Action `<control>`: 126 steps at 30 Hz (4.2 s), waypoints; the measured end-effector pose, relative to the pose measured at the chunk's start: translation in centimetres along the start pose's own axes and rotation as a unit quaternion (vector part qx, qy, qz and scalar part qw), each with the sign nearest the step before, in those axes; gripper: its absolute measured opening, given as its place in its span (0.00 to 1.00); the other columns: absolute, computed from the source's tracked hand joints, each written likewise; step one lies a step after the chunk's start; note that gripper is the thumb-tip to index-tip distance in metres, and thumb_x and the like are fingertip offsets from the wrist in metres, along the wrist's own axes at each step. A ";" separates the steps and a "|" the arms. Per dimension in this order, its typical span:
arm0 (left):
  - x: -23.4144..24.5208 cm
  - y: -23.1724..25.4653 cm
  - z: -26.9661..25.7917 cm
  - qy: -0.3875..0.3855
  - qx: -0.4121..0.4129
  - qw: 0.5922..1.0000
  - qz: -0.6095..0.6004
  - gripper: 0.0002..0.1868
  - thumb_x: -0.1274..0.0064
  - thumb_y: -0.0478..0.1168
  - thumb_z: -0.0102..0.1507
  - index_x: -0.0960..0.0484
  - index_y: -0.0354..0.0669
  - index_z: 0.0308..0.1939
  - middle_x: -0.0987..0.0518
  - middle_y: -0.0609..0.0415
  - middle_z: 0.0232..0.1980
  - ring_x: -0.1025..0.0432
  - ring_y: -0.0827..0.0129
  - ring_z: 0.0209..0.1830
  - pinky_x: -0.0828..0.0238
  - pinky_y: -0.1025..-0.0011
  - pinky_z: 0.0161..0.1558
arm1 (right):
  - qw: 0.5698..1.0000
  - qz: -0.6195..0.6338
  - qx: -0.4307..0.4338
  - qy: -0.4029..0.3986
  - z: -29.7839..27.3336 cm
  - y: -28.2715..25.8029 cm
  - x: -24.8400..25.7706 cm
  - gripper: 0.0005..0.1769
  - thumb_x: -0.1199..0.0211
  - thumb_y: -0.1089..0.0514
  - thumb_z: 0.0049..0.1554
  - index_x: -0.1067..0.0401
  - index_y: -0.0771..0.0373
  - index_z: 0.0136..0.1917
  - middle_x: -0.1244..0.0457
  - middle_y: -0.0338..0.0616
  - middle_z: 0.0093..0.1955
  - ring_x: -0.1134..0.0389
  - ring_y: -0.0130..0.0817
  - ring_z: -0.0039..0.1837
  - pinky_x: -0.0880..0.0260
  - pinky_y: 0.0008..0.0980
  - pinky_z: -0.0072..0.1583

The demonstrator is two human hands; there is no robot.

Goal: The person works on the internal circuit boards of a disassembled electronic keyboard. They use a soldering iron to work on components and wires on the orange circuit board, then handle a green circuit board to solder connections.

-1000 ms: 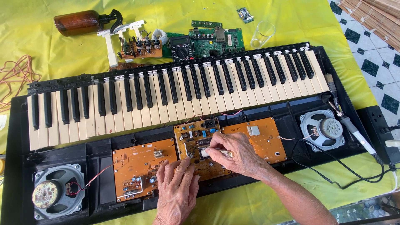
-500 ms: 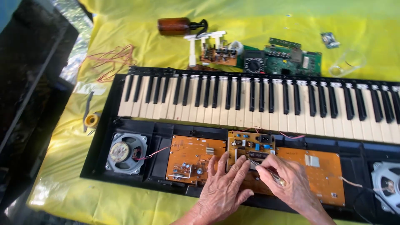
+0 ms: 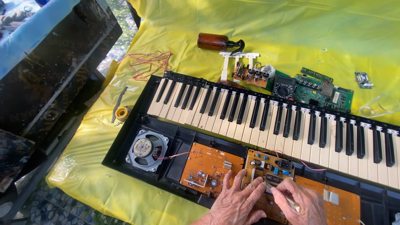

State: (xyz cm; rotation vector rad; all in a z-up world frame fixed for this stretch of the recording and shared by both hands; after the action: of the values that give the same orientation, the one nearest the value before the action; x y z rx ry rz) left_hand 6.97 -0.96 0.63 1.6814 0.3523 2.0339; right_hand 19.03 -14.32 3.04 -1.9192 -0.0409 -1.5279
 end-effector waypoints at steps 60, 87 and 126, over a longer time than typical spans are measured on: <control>-1.9 -1.0 -0.5 -0.007 -0.004 0.999 -0.051 0.40 0.68 0.62 0.70 0.44 0.42 0.79 0.38 0.45 0.79 0.51 0.22 0.74 0.61 0.18 0.60 | 0.987 0.088 -0.129 -0.022 0.6 0.2 0.2 0.08 0.26 0.52 0.50 0.11 0.45 0.44 0.21 0.25 0.43 0.20 0.24 0.43 0.19 0.21 0.53; 4.5 0.5 -0.6 0.098 -0.003 0.992 -0.081 0.33 0.45 0.45 0.65 0.35 0.29 0.68 0.34 0.32 0.71 0.40 0.35 0.62 0.47 0.34 0.62 | 0.981 0.110 -0.139 0.077 -2.1 -0.2 -0.6 0.09 0.27 0.51 0.51 0.17 0.48 0.47 0.24 0.31 0.41 0.25 0.29 0.45 0.26 0.29 0.52; 4.1 1.0 -0.4 0.177 -0.033 0.983 0.036 0.12 0.46 0.41 0.67 0.21 0.38 0.51 0.19 0.46 0.56 0.27 0.51 0.50 0.34 0.49 0.56 | 0.929 0.216 0.196 0.229 -3.6 -1.4 -0.8 0.10 0.30 0.56 0.58 0.28 0.60 0.49 0.31 0.41 0.43 0.29 0.35 0.43 0.27 0.29 0.49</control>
State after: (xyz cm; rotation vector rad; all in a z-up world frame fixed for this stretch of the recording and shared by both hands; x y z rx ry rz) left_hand 5.86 0.31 4.49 1.3059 0.3407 2.3737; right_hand 15.12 -14.76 3.28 -1.1357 0.2491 -1.4839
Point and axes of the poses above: each hand's wrist, its own z-axis towards the middle knuckle, its own x-axis out of the back of the hand, y = z × x, the point moved 7 cm from there along z, towards the middle knuckle
